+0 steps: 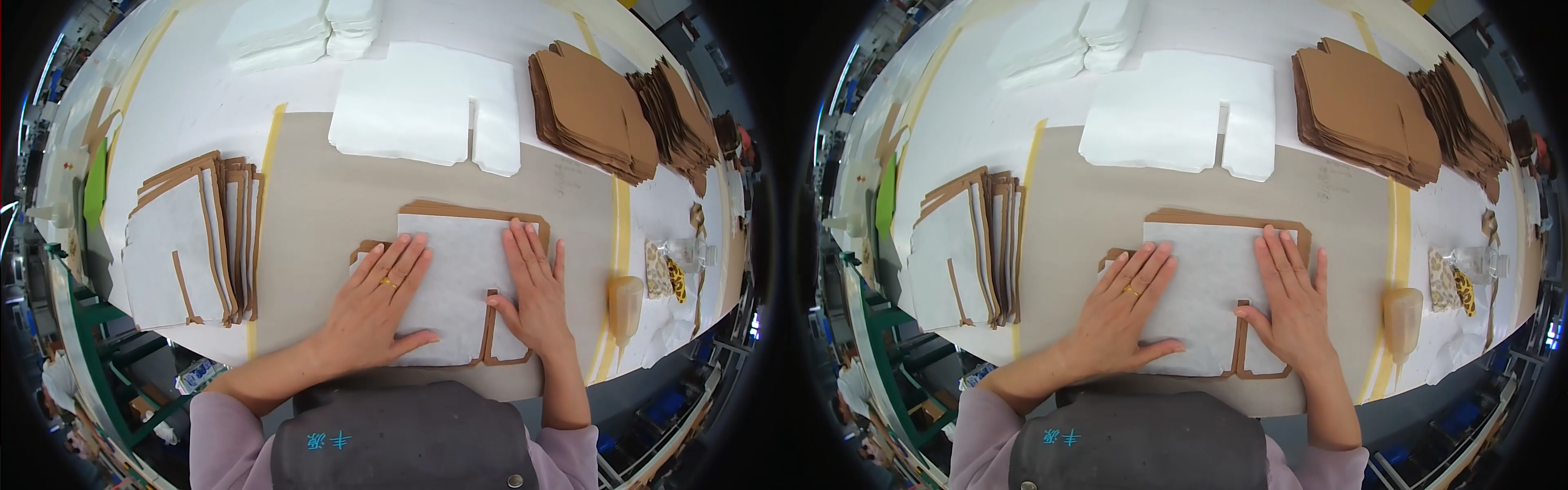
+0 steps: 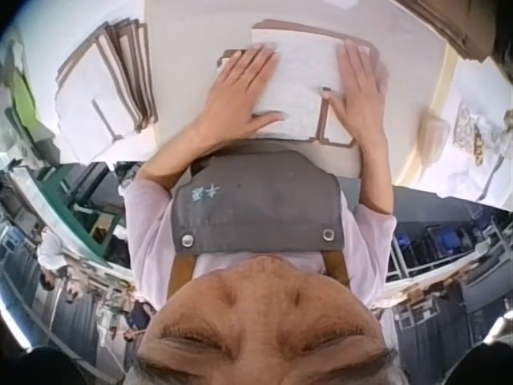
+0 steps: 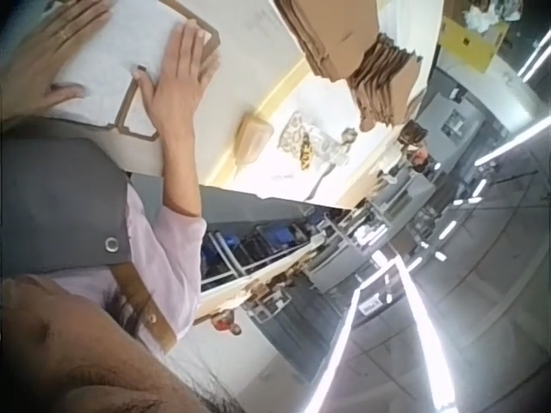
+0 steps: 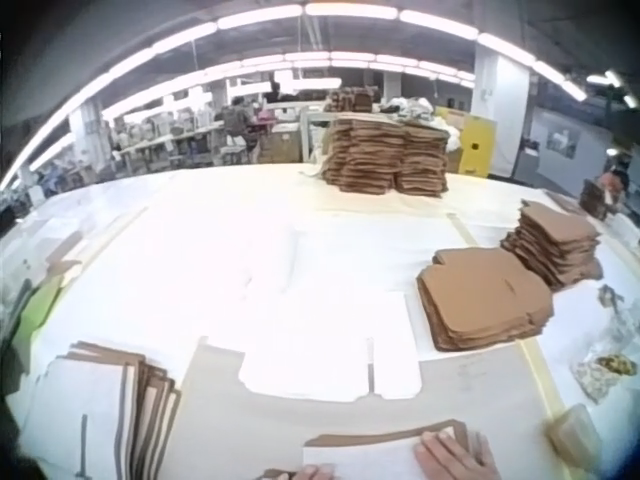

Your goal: Applying glue to leather pieces and aligning/pressing fabric lining onto them.

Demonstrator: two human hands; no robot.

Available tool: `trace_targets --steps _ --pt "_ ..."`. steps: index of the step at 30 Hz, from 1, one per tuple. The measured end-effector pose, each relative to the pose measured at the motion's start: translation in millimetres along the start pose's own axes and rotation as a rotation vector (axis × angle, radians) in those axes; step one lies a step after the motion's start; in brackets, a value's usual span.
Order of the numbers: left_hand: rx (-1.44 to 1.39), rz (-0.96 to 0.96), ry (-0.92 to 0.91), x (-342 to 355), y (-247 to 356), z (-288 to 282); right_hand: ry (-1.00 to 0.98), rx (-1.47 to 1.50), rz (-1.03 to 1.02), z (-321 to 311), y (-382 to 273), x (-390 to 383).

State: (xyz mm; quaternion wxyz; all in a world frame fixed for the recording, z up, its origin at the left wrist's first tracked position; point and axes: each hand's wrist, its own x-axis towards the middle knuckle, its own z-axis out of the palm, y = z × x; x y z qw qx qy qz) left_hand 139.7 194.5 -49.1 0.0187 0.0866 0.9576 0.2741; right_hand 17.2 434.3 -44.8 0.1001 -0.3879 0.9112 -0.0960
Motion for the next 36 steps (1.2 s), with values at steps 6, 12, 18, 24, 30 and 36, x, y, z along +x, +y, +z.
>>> trace_targets --steps 6,12,18,24,30,36 --pt "0.027 0.024 -0.015 1 -3 1 0.005 -0.004 0.005 1 1 -2" --pt "0.034 0.041 -0.075 -1 -6 -2 0.083 0.025 0.068 7 10 -4" --pt "0.167 -0.107 -0.077 -13 -12 -13 0.232 0.011 0.141 2 22 -33" --pt "0.215 -0.125 -0.091 -34 -13 -13 0.140 0.048 0.075 9 -3 -69" --pt "0.221 -0.153 -0.122 -39 -17 -15 0.069 0.069 0.120 17 -4 -73" --pt "0.228 -0.234 -0.197 -55 -7 -23 0.007 0.028 0.050 13 -15 -82"
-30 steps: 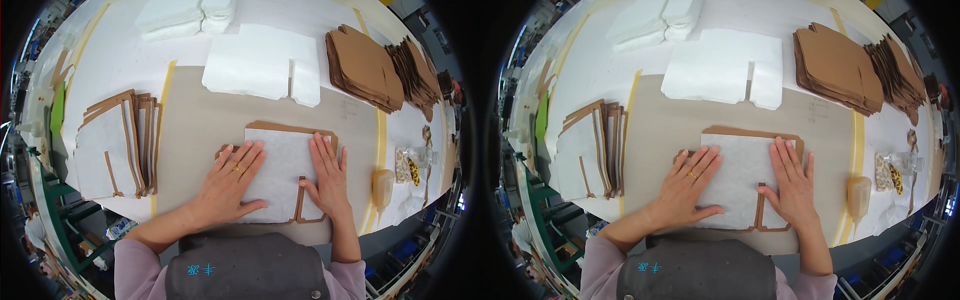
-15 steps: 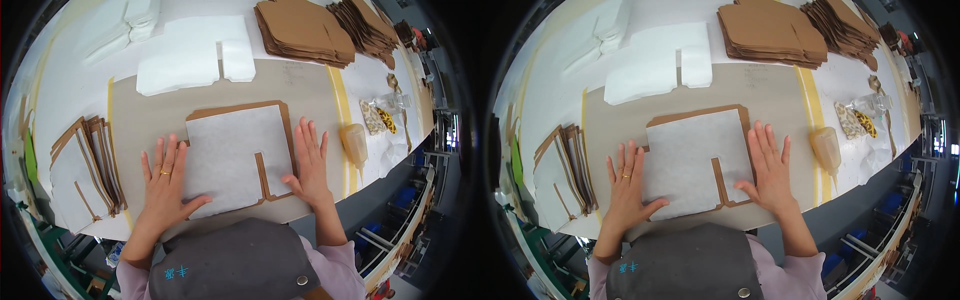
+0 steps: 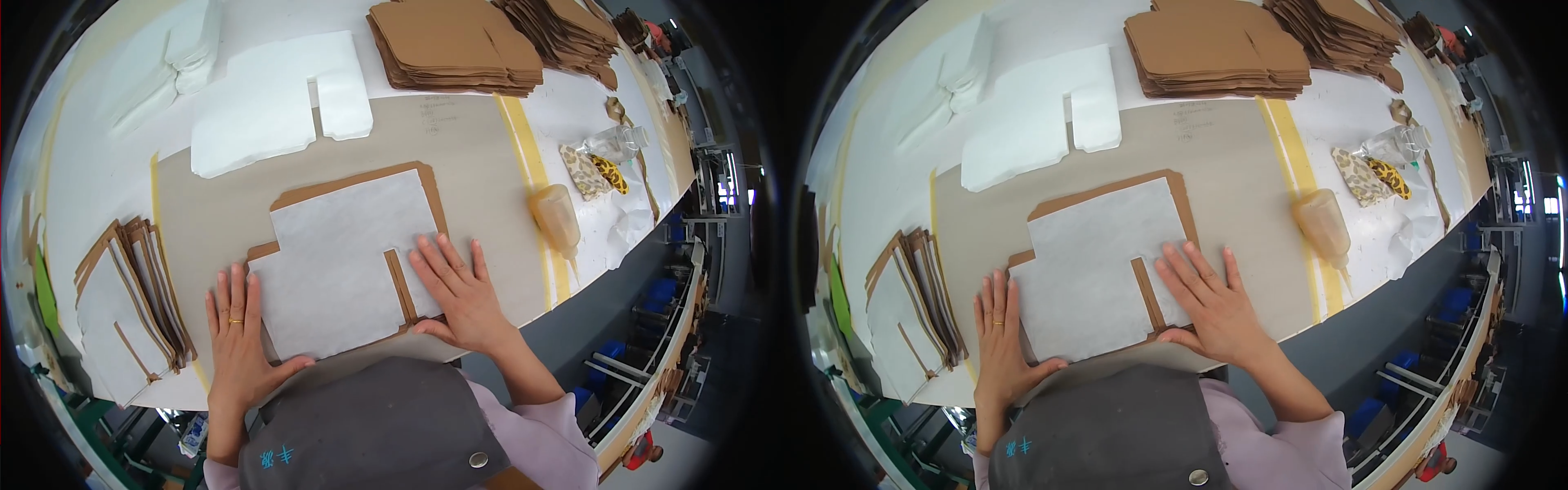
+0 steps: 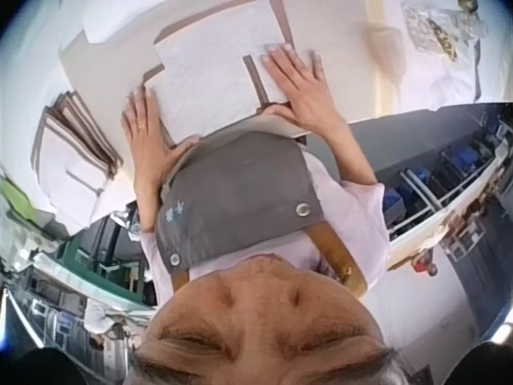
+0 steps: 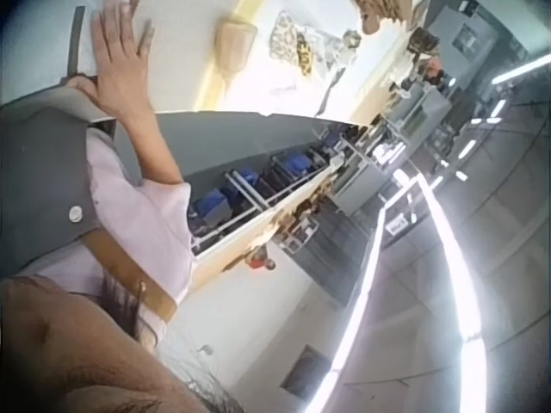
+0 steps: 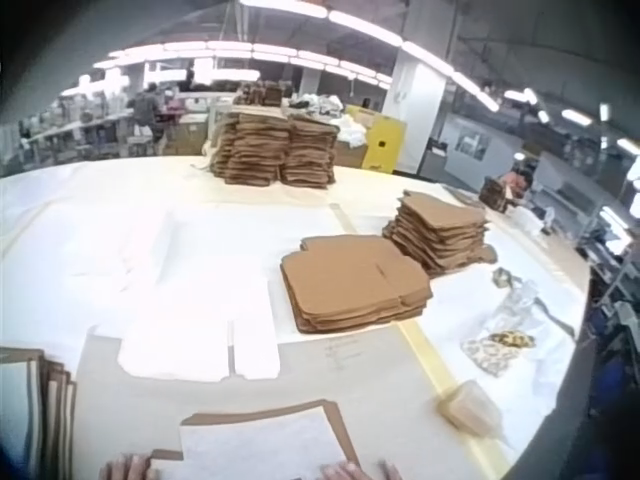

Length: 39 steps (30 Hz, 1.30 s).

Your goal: Applying glue to leather pieces and aligning/pressing fabric lining onto them.

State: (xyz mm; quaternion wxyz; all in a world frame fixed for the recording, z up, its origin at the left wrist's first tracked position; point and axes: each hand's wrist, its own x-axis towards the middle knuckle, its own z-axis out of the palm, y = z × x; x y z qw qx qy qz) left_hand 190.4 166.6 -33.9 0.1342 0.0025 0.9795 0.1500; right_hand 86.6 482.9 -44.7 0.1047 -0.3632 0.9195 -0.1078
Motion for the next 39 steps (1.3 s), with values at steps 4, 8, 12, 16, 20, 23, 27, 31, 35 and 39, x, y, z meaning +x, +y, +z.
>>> trace_targets --steps 4,8,12,16,20,23,27,31,35,39 --pt "0.003 -0.028 -0.006 -2 0 -1 -0.048 0.018 -0.016 -1 -3 -7" --pt "-0.021 -0.022 0.013 -1 -3 0 -0.077 0.019 0.010 -1 -5 -11" --pt "-0.012 -0.040 0.020 -4 -4 -2 -0.079 0.007 0.004 1 -6 -12" --pt "-0.038 -0.039 0.045 -6 -8 -1 -0.082 0.000 -0.008 0 -6 -10" --pt "-0.078 -0.031 0.086 -6 -16 1 -0.009 0.105 0.041 0 -3 -15" --pt "-0.121 -0.057 0.127 -11 -19 2 0.097 0.253 0.028 -2 0 -12" --pt "-0.180 -0.046 0.176 -15 -20 6 0.170 0.270 -0.059 -11 -12 7" --pt "-0.232 -0.024 0.236 -15 -24 10 0.077 0.133 -0.275 -18 -38 41" --pt "-0.304 -0.016 0.316 -15 -27 11 -0.033 0.174 -0.483 -18 -74 70" --pt "-0.351 -0.031 0.380 -14 -31 13 -0.086 0.182 -0.593 -6 -102 82"
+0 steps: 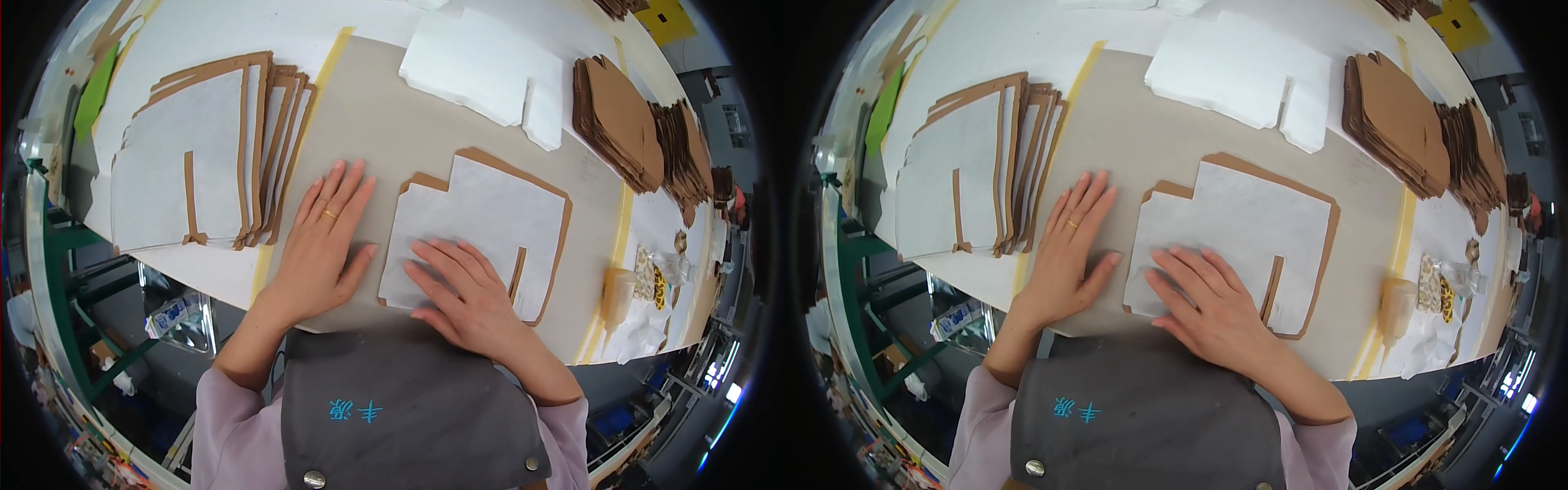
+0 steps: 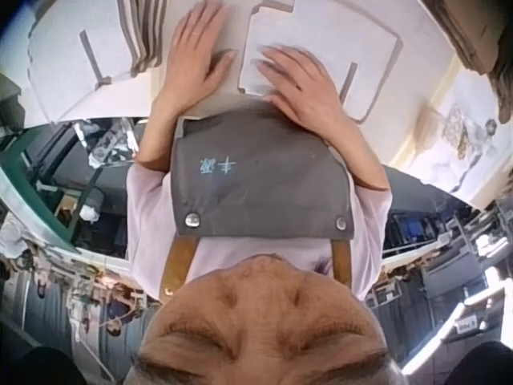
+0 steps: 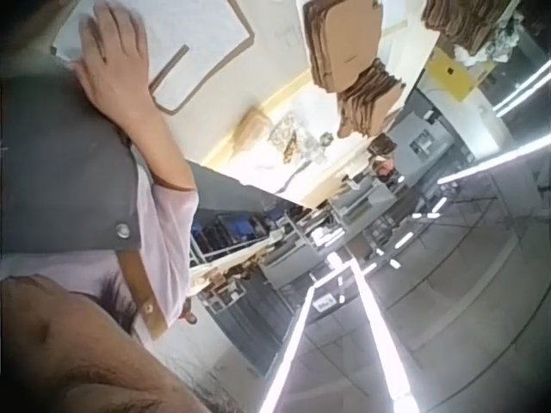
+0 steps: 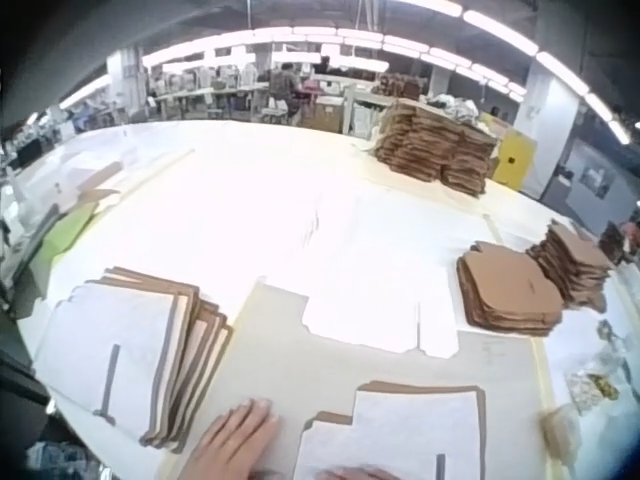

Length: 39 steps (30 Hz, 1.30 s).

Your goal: Applying glue to leather pieces and aligning/pressing fabric lining onto them.

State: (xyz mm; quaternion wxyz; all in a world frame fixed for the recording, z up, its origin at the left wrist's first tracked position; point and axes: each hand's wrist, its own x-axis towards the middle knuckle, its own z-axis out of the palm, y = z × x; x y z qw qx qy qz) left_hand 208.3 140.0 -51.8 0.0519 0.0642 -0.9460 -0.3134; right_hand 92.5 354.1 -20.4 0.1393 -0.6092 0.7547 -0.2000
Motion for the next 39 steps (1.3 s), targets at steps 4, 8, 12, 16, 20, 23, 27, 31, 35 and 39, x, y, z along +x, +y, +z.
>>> trace_targets --steps 4,8,12,16,20,23,27,31,35,39 --pt "-0.078 0.022 0.072 0 -3 2 0.115 0.058 -0.044 20 -4 6" --pt "-0.174 0.026 0.143 -1 -3 4 0.147 0.038 -0.019 27 -10 12" --pt "-0.150 0.021 0.185 -6 -7 6 0.209 -0.004 -0.054 34 -16 16" --pt "-0.169 0.027 0.190 -8 -3 3 0.175 -0.066 -0.045 31 -22 17" --pt "-0.148 0.062 0.203 -21 1 2 0.150 -0.160 -0.078 33 -25 15" --pt "-0.137 0.152 0.187 -42 8 7 0.064 -0.264 -0.050 23 -35 19" --pt "-0.034 0.231 0.135 -64 12 7 0.136 -0.331 -0.075 33 -44 28" --pt "0.025 0.248 0.100 -62 16 10 0.194 -0.400 -0.095 37 -41 30" --pt "0.021 0.284 0.109 -61 15 12 0.163 -0.413 -0.073 45 -38 27" --pt "0.022 0.273 0.105 -61 16 12 0.161 -0.407 -0.051 48 -39 26"
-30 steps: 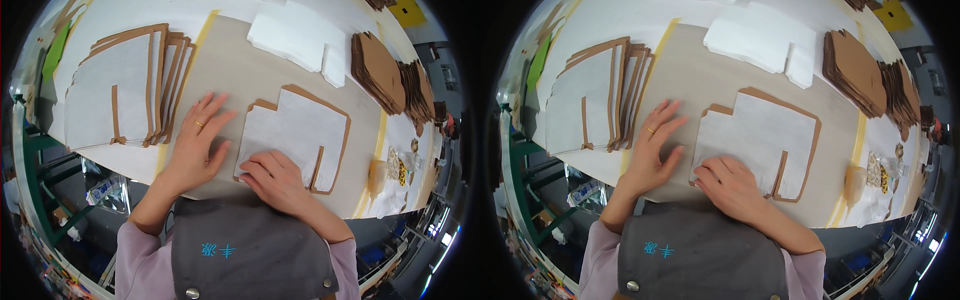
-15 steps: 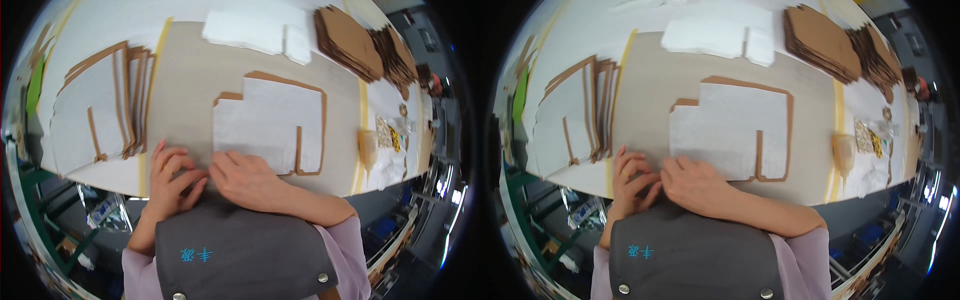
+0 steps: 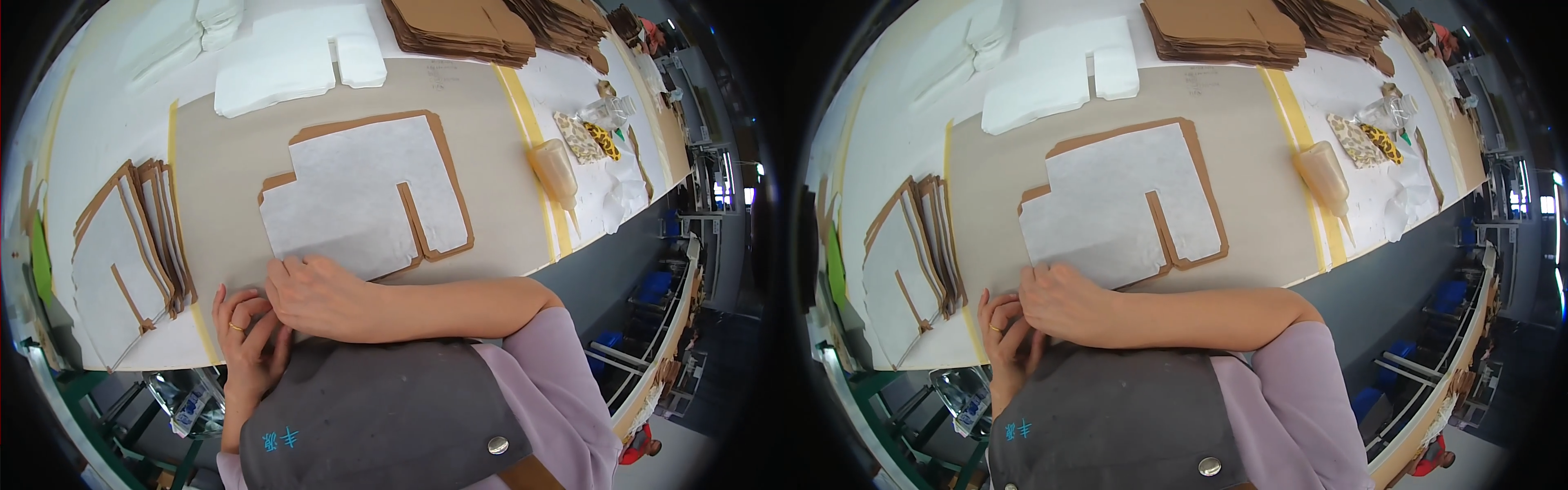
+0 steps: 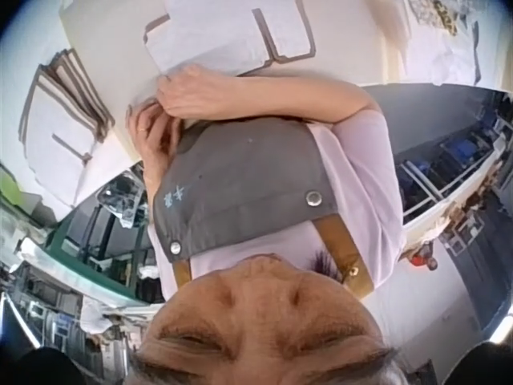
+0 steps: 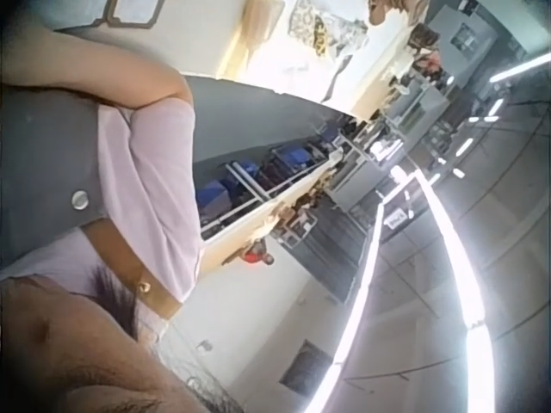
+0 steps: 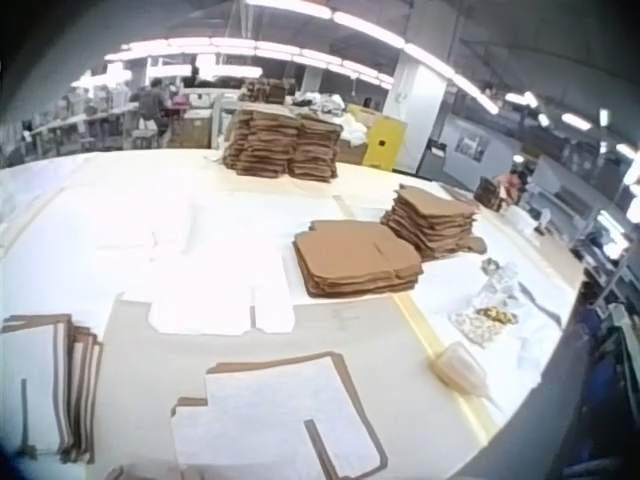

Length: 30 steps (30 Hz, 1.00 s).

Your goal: Applying glue to leather pieces and aligning/pressing fabric lining onto them.

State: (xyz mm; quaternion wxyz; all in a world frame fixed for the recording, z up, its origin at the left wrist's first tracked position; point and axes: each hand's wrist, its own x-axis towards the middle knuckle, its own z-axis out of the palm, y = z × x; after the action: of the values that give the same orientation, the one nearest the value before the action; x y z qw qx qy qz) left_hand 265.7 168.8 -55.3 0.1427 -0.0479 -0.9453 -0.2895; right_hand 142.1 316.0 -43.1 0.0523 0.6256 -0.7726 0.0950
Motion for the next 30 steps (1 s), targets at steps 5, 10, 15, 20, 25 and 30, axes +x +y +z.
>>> trace_targets --steps 5,10,15,20,25,30 --pt "0.015 0.010 0.003 -2 -1 1 0.035 0.142 0.054 8 2 -3" --pt "0.014 -0.021 0.034 -1 2 1 0.035 0.243 0.090 8 6 -8" --pt "0.022 -0.008 0.011 3 2 0 0.058 0.341 0.120 10 9 -10" --pt "0.058 -0.099 0.092 4 7 -1 0.089 0.445 0.175 16 11 -10" --pt "-0.199 -0.370 0.095 20 18 5 0.100 0.689 0.286 4 15 -16" --pt "-0.255 -0.403 0.081 22 22 9 0.139 0.721 0.328 3 14 -21"
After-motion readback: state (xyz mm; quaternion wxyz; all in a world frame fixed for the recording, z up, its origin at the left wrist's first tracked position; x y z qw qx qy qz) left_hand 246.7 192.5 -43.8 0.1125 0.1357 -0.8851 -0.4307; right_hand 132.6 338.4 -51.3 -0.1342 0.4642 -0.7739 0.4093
